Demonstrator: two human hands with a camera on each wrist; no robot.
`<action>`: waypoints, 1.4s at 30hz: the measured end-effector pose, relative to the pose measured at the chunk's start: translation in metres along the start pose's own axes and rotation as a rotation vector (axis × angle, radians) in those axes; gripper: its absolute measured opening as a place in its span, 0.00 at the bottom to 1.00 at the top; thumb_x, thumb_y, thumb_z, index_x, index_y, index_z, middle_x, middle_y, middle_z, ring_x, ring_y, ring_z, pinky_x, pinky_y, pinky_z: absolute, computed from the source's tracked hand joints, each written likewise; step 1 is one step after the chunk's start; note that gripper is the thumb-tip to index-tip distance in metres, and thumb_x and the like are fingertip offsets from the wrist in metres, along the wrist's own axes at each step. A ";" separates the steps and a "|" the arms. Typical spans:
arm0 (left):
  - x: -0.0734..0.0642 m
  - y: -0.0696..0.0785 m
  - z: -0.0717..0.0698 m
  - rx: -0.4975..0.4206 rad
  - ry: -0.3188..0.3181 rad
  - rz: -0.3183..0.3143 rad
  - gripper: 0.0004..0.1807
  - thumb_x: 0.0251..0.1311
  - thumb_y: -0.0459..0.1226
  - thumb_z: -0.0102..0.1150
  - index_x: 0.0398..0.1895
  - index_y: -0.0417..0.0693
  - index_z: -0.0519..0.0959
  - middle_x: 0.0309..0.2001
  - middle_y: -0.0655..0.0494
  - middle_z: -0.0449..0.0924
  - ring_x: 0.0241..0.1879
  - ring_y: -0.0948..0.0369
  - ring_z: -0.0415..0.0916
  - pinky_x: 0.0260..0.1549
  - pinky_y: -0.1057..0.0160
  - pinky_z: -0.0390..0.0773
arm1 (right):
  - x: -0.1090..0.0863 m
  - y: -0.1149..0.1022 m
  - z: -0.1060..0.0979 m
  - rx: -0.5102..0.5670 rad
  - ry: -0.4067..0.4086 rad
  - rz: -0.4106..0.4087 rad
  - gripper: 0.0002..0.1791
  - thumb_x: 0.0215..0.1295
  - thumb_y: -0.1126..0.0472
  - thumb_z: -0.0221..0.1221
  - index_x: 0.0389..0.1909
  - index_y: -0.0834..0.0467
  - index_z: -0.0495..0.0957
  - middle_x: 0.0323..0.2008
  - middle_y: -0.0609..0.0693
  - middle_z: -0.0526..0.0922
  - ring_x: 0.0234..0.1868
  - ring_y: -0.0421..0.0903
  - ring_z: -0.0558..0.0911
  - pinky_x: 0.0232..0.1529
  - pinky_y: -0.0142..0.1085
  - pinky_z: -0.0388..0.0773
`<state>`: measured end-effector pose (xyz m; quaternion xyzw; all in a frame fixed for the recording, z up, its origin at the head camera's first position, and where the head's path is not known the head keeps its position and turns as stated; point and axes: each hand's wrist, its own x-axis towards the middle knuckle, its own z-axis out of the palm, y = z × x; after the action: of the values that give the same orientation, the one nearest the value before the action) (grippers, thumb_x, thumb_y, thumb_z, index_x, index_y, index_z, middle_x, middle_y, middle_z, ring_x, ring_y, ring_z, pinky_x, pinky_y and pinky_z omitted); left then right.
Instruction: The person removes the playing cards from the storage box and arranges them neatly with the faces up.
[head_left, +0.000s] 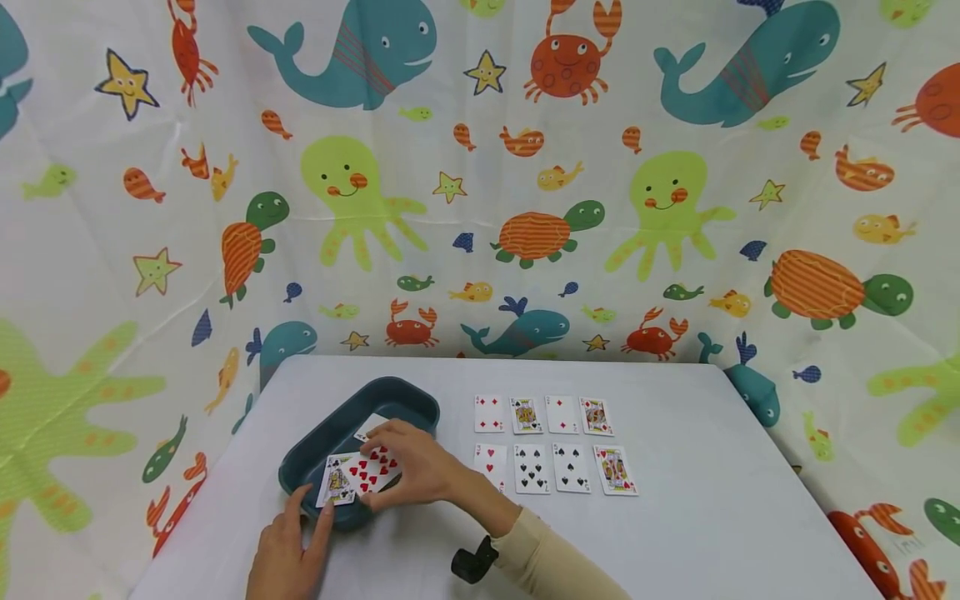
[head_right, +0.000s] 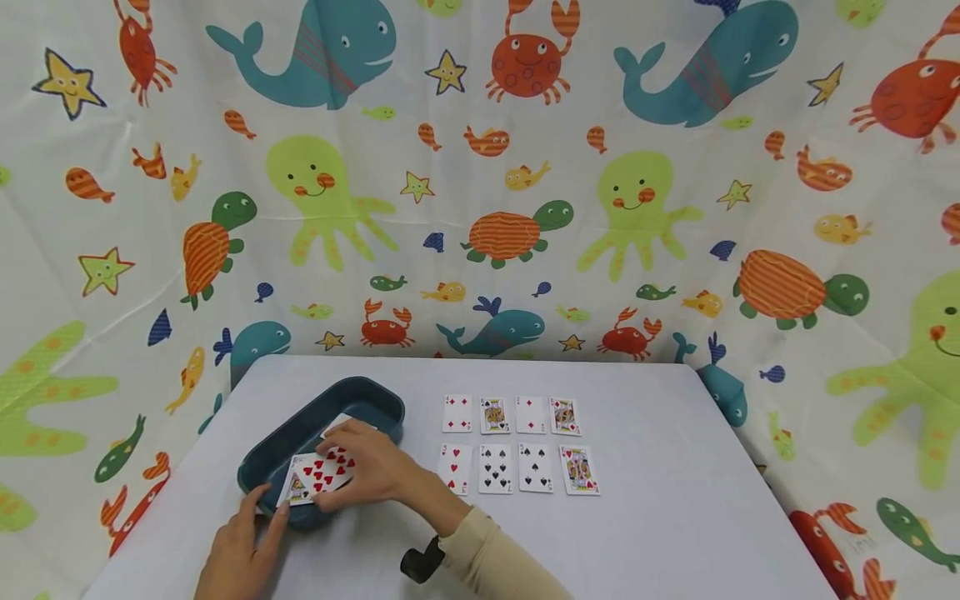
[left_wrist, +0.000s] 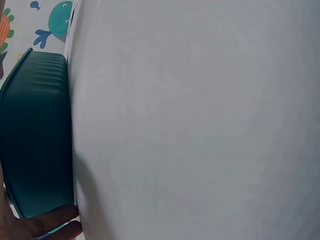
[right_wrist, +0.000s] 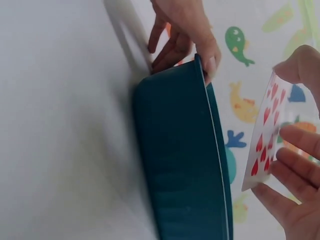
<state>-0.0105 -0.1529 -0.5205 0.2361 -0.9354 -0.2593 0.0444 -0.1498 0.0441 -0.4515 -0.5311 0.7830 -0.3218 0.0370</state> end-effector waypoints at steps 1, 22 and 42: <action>0.000 0.000 0.000 0.000 -0.002 -0.002 0.40 0.75 0.62 0.43 0.73 0.39 0.57 0.54 0.24 0.74 0.50 0.33 0.74 0.52 0.31 0.73 | -0.004 -0.001 -0.002 0.001 -0.007 0.001 0.30 0.59 0.44 0.69 0.61 0.51 0.79 0.66 0.46 0.75 0.64 0.39 0.72 0.58 0.23 0.71; -0.006 -0.003 -0.002 -0.009 -0.003 0.015 0.41 0.74 0.62 0.42 0.74 0.39 0.58 0.54 0.24 0.74 0.50 0.34 0.74 0.49 0.31 0.73 | -0.105 0.028 -0.023 -0.022 -0.205 -0.042 0.29 0.59 0.46 0.70 0.61 0.51 0.78 0.67 0.48 0.73 0.63 0.38 0.73 0.59 0.24 0.71; -0.010 0.002 -0.001 -0.019 -0.020 0.006 0.40 0.75 0.61 0.42 0.75 0.40 0.56 0.59 0.22 0.70 0.55 0.33 0.71 0.54 0.30 0.71 | -0.136 0.053 -0.036 -0.177 -0.453 -0.071 0.30 0.57 0.48 0.71 0.61 0.46 0.76 0.68 0.45 0.72 0.63 0.37 0.73 0.58 0.27 0.73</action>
<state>-0.0026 -0.1474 -0.5184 0.2301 -0.9340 -0.2707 0.0380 -0.1482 0.1897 -0.4909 -0.6182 0.7605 -0.1258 0.1537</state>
